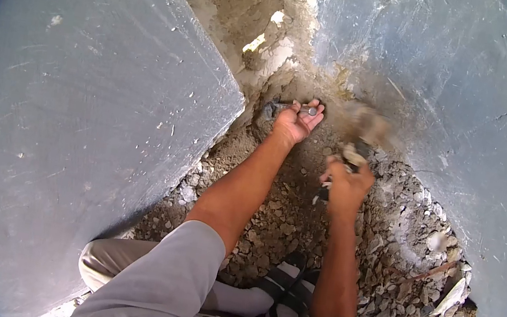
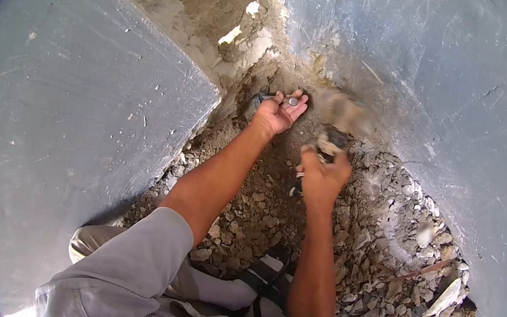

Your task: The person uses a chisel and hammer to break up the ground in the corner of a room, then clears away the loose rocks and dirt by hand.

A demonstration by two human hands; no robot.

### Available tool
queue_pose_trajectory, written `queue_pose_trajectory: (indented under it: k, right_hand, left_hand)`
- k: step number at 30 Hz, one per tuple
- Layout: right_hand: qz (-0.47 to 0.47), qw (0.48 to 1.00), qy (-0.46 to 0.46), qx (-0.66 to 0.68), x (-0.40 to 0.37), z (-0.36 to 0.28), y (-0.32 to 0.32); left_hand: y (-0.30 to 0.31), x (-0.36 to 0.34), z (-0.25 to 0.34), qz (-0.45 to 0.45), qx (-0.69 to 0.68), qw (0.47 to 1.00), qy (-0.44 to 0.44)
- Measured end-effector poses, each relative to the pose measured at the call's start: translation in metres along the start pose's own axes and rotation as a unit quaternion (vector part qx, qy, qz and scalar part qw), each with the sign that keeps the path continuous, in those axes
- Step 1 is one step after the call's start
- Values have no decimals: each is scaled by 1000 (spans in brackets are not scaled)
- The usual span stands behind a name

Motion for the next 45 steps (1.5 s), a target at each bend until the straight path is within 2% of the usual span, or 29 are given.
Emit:
queue_pose_trajectory:
  k: [3, 5, 7, 8, 11, 14, 17, 19, 21, 22, 24, 25, 28, 29, 31, 32, 33, 36, 37, 40, 43, 45]
  right_hand:
    - [80, 985, 152, 19, -4, -56, 15]
    - [105, 985, 128, 41, 5, -9, 11]
    - [-6, 996, -16, -91, 24, 50, -10]
    - [-128, 953, -152, -231, 25, 80, -21]
    - [-122, 970, -91, -190, 18, 46, -17]
    - [-29, 998, 42, -39, 1, -17, -5]
    - [62, 983, 175, -3, 3, -74, 8]
    - [73, 990, 117, 24, 13, -4, 5]
    - [-16, 994, -44, -98, 27, 43, -13]
    - [-110, 951, -178, -227, 23, 65, -24]
    - [-95, 971, -165, -143, 20, 71, -21]
    - [-93, 976, -165, -105, 12, 73, -19]
    - [-71, 978, -186, -57, -12, 66, -3]
    - [-63, 980, -173, -76, -16, 64, 4]
    - [-34, 981, -167, -92, -18, 70, 21]
    - [-22, 981, -162, -100, -16, 70, 27]
    - [-18, 980, -167, -103, -16, 70, 30]
    - [12, 982, -173, -71, -16, 69, 32]
    - [-7, 983, -167, -74, -15, 64, 26]
    - [-31, 986, -153, -57, -14, 54, 18]
    - [-25, 986, -149, -66, -15, 60, 20]
    - [-48, 988, -135, -60, -17, 51, 16]
  left_hand:
    - [3, 0, -3, 6, -9, 1000, 2]
    - [7, 0, -1, 8, -5, 1000, 5]
    - [3, 1, -2, 4, 9, 1000, 1]
    - [6, 3, -3, 2, 20, 1000, -4]
    - [-4, 9, 1, -4, 1, 1000, -10]
    - [0, 12, -3, -10, -11, 1000, 4]
    - [3, 8, -3, -20, -19, 1000, 9]
    - [7, 8, 1, -17, -6, 1000, 14]
    - [2, 3, -3, 5, -1, 1000, 10]
    - [8, 3, -12, 31, 10, 999, 12]
    - [19, 6, -11, 79, 30, 996, 0]
    - [26, 13, -12, 58, 46, 997, 15]
    - [32, 29, -9, 74, -50, 996, -3]
    - [39, 29, -14, 110, -105, 988, 13]
    - [88, 36, -13, 113, -11, 993, 30]
    - [106, 8, -7, 117, 149, 982, 6]
    - [118, -17, 2, 119, 304, 945, -20]
    - [145, -30, 25, 150, 395, 906, -19]
    - [129, -49, 23, 179, 363, 914, -17]
    - [106, -61, 12, 153, 300, 941, 26]
    - [86, -57, -4, 145, 216, 966, -15]
    - [79, -45, -10, 123, 121, 985, -6]
Point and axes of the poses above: each hand's wrist, its own x-axis towards the middle knuckle, its own y-axis out of the back of the hand, z = x × y, the point moved 8 cm from there along x, towards the middle knuckle, and after that the axes turned 2 degrees about y, right-handed, at the moved point
